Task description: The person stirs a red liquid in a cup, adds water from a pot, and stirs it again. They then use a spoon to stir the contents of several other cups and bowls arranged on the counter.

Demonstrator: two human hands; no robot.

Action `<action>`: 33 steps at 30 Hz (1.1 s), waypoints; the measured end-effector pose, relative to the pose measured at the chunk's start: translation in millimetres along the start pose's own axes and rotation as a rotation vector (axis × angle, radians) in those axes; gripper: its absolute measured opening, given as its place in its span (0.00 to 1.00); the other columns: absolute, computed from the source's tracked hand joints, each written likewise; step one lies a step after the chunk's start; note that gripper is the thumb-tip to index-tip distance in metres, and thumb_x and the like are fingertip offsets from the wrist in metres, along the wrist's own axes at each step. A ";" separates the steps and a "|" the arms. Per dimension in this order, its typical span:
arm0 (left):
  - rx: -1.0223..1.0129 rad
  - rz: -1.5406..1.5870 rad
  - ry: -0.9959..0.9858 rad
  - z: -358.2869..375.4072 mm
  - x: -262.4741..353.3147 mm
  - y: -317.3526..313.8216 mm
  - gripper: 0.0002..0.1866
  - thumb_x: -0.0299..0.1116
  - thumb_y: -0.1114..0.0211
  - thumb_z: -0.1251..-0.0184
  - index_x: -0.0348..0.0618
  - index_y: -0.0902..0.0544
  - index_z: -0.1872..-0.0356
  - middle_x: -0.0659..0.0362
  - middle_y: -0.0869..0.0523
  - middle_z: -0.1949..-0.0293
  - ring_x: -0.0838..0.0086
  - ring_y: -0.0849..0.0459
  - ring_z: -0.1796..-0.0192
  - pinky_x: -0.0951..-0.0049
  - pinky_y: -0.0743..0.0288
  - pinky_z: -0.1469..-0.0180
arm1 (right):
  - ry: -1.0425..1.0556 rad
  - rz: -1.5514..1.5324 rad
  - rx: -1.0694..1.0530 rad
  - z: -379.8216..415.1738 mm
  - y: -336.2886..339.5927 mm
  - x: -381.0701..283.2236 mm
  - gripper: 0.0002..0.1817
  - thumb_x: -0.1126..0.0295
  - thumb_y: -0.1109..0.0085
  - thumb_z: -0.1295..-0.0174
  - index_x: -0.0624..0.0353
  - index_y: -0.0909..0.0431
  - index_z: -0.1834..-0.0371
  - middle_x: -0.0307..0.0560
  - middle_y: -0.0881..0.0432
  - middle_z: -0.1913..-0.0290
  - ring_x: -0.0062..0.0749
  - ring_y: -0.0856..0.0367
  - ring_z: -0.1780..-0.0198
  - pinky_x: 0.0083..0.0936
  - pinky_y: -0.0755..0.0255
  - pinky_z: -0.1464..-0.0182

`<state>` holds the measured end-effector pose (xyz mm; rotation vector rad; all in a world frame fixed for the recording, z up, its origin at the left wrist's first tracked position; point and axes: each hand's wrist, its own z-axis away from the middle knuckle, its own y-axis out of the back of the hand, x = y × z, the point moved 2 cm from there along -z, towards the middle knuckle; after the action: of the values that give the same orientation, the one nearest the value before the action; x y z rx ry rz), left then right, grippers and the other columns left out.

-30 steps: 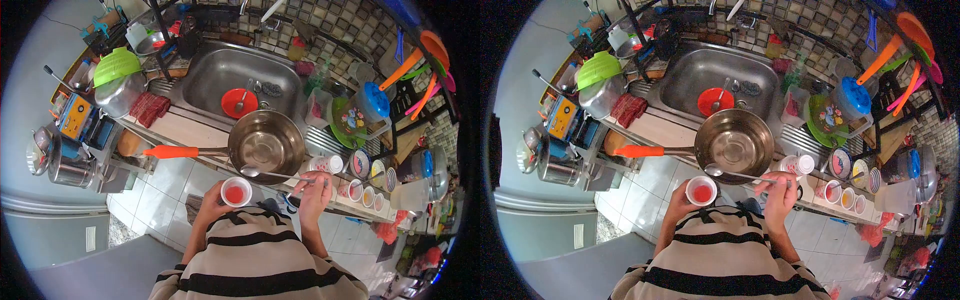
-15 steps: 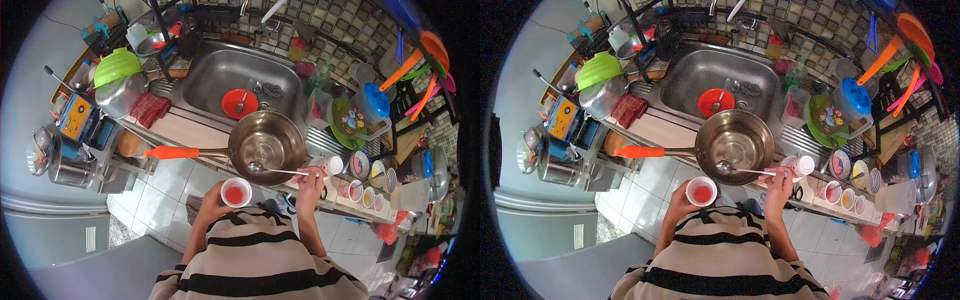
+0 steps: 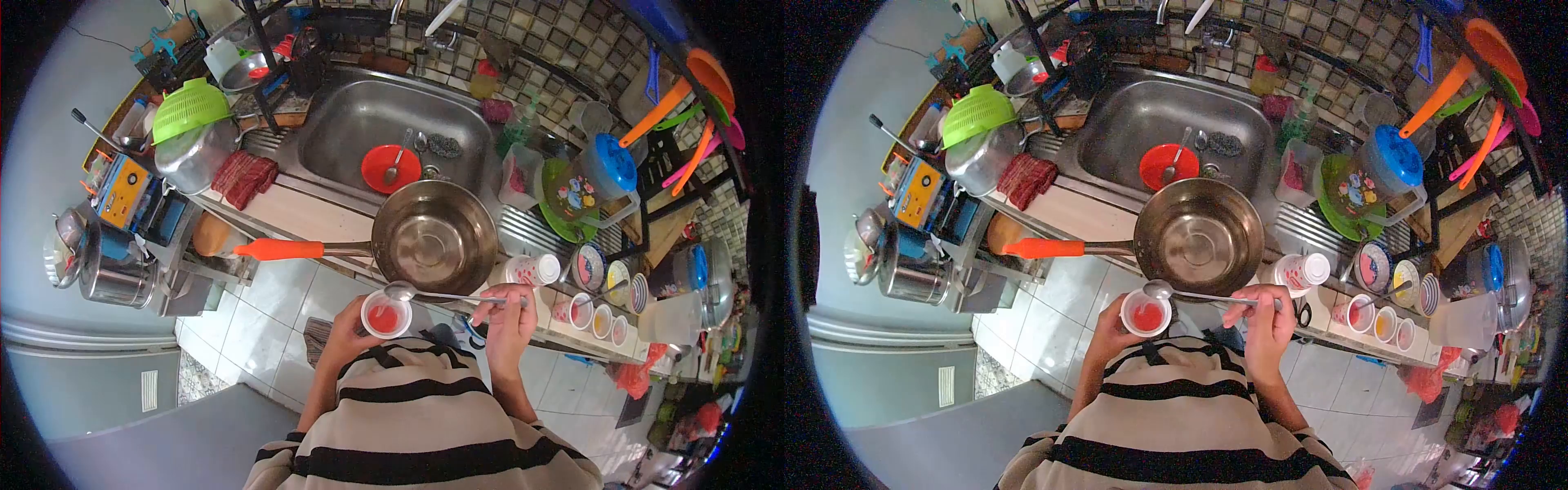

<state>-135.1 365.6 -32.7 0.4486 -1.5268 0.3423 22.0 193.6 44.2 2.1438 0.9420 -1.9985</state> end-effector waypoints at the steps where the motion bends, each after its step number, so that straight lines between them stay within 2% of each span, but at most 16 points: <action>1: 0.001 0.001 -0.005 0.0 -2.5 0.4 0.31 0.25 0.28 0.60 0.36 0.28 0.49 0.56 0.24 0.53 0.71 0.24 0.50 0.74 0.31 0.47 | 0.046 0.033 -0.001 0.4 -0.5 -1.1 0.12 0.66 0.63 0.31 0.64 0.36 0.63 0.53 0.25 0.67 0.27 0.26 0.76 0.23 0.29 0.77; 5: -0.004 0.014 0.000 0.7 -3.4 1.5 0.30 0.24 0.29 0.60 0.36 0.28 0.49 0.56 0.23 0.53 0.71 0.24 0.50 0.74 0.31 0.47 | 0.099 0.019 0.108 -8.5 11.5 10.0 0.12 0.66 0.64 0.30 0.65 0.35 0.63 0.53 0.25 0.66 0.27 0.26 0.76 0.23 0.28 0.75; 7: 0.004 0.027 0.002 0.9 -2.9 0.9 0.30 0.24 0.29 0.60 0.36 0.28 0.49 0.56 0.23 0.53 0.71 0.24 0.50 0.74 0.31 0.47 | 0.104 0.070 0.205 -13.0 17.9 15.5 0.12 0.66 0.63 0.30 0.65 0.36 0.63 0.52 0.26 0.65 0.27 0.25 0.75 0.22 0.27 0.72; 11: -0.006 -0.023 -0.006 -0.3 -0.5 2.2 0.30 0.24 0.29 0.60 0.36 0.27 0.49 0.56 0.23 0.53 0.72 0.24 0.50 0.75 0.31 0.47 | 0.067 0.200 0.263 -15.7 21.9 29.3 0.10 0.66 0.61 0.31 0.61 0.35 0.65 0.50 0.27 0.67 0.27 0.26 0.75 0.22 0.30 0.71; 16: 0.000 0.027 0.043 2.0 -2.2 1.3 0.30 0.23 0.29 0.61 0.36 0.27 0.49 0.57 0.23 0.53 0.73 0.24 0.50 0.75 0.32 0.46 | -0.137 0.025 0.261 -16.1 27.6 46.0 0.08 0.67 0.59 0.32 0.61 0.35 0.64 0.49 0.26 0.66 0.27 0.26 0.74 0.22 0.29 0.70; 23: -0.010 0.026 0.048 2.0 -1.9 1.5 0.31 0.23 0.29 0.61 0.36 0.28 0.49 0.57 0.24 0.53 0.73 0.25 0.50 0.75 0.32 0.46 | -0.159 -0.158 0.289 -13.6 26.0 35.5 0.09 0.67 0.60 0.32 0.61 0.35 0.64 0.50 0.25 0.66 0.27 0.25 0.73 0.22 0.28 0.71; 26: -0.017 0.023 0.041 1.6 -6.5 0.7 0.31 0.23 0.29 0.60 0.36 0.28 0.49 0.57 0.24 0.53 0.73 0.25 0.50 0.75 0.32 0.46 | -0.130 -0.185 0.228 -8.4 15.7 17.9 0.10 0.66 0.59 0.32 0.61 0.34 0.65 0.50 0.25 0.66 0.26 0.25 0.74 0.22 0.29 0.73; 28: -0.011 0.032 0.038 0.9 -5.2 -0.9 0.31 0.24 0.29 0.60 0.36 0.28 0.49 0.57 0.24 0.53 0.73 0.25 0.50 0.75 0.32 0.46 | -0.108 -0.118 0.058 -4.7 9.7 9.9 0.10 0.66 0.60 0.31 0.63 0.35 0.65 0.51 0.25 0.66 0.27 0.25 0.76 0.22 0.29 0.74; 31: -0.006 0.027 0.030 0.7 -3.3 -1.0 0.30 0.24 0.29 0.60 0.36 0.28 0.49 0.57 0.24 0.54 0.73 0.25 0.50 0.75 0.31 0.46 | -0.042 -0.007 -0.025 1.5 -1.9 -2.7 0.11 0.67 0.62 0.31 0.64 0.36 0.66 0.51 0.25 0.66 0.28 0.26 0.77 0.23 0.29 0.75; 33: -0.006 0.013 0.026 1.1 -4.1 0.4 0.30 0.24 0.29 0.60 0.36 0.28 0.49 0.57 0.24 0.54 0.73 0.24 0.50 0.75 0.31 0.47 | 0.012 0.007 -0.006 1.5 -2.3 -3.1 0.11 0.67 0.63 0.31 0.65 0.36 0.65 0.52 0.25 0.66 0.28 0.26 0.77 0.23 0.28 0.74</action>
<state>-136.3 365.7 -36.8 0.4284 -1.5055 0.3526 19.6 193.7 47.6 2.1550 0.9394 -1.9790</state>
